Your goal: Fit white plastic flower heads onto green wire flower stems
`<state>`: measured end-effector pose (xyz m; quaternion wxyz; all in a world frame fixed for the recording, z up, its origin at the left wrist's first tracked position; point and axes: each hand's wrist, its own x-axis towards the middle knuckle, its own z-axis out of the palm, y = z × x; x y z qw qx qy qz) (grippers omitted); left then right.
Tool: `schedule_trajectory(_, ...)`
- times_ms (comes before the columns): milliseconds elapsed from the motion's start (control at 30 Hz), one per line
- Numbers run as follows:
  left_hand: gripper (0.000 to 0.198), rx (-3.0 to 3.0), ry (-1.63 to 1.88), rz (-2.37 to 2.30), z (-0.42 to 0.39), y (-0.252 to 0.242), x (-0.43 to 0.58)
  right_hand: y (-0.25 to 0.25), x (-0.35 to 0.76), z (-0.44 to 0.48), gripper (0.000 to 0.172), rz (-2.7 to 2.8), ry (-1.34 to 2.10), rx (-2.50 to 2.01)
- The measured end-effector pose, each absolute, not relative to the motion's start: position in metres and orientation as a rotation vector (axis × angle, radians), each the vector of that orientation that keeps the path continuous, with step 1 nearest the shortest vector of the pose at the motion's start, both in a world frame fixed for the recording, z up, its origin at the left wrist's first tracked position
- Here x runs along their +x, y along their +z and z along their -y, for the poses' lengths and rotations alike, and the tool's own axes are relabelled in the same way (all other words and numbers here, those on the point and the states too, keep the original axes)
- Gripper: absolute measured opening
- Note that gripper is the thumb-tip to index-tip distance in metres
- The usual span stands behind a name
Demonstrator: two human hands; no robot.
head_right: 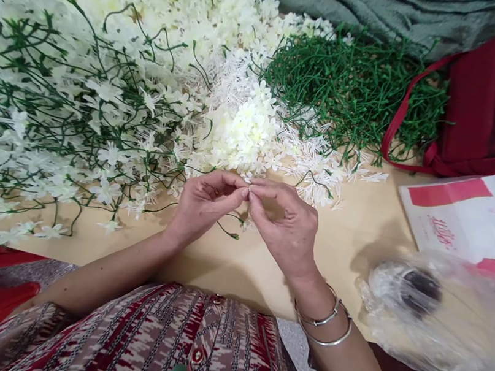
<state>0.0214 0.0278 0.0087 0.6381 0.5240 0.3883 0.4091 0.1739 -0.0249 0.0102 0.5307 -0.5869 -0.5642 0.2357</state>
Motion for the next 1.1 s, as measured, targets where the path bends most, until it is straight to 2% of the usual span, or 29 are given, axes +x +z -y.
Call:
schedule_trajectory(267,0.006,1.561,1.032,-0.88,-0.026,0.009,0.02,0.016,0.175,0.022,0.013,1.183,0.789,-1.368)
schedule_trajectory(500,0.015,1.423,0.977,-0.912,-0.024,0.012,0.023,0.005,0.182,0.017,0.006,0.994,0.905,-1.368)
schedule_trajectory(600,0.024,1.428,0.988,-0.918,-0.026,0.008,0.023,0.003,0.183,0.017,0.009,0.953,0.89,-1.379)
schedule_trajectory(733,0.016,1.39,0.92,-0.894,-0.027,0.007,0.021,0.007,0.184,0.018,0.01,0.981,0.881,-1.4)
schedule_trajectory(933,0.021,1.242,0.894,-0.824,-0.029,0.008,0.022,0.01,0.182,0.017,0.016,0.941,0.818,-1.397)
schedule_trajectory(1100,0.028,1.176,0.853,-0.766,-0.031,0.01,0.022,0.008,0.183,0.014,0.01,1.049,0.784,-1.393)
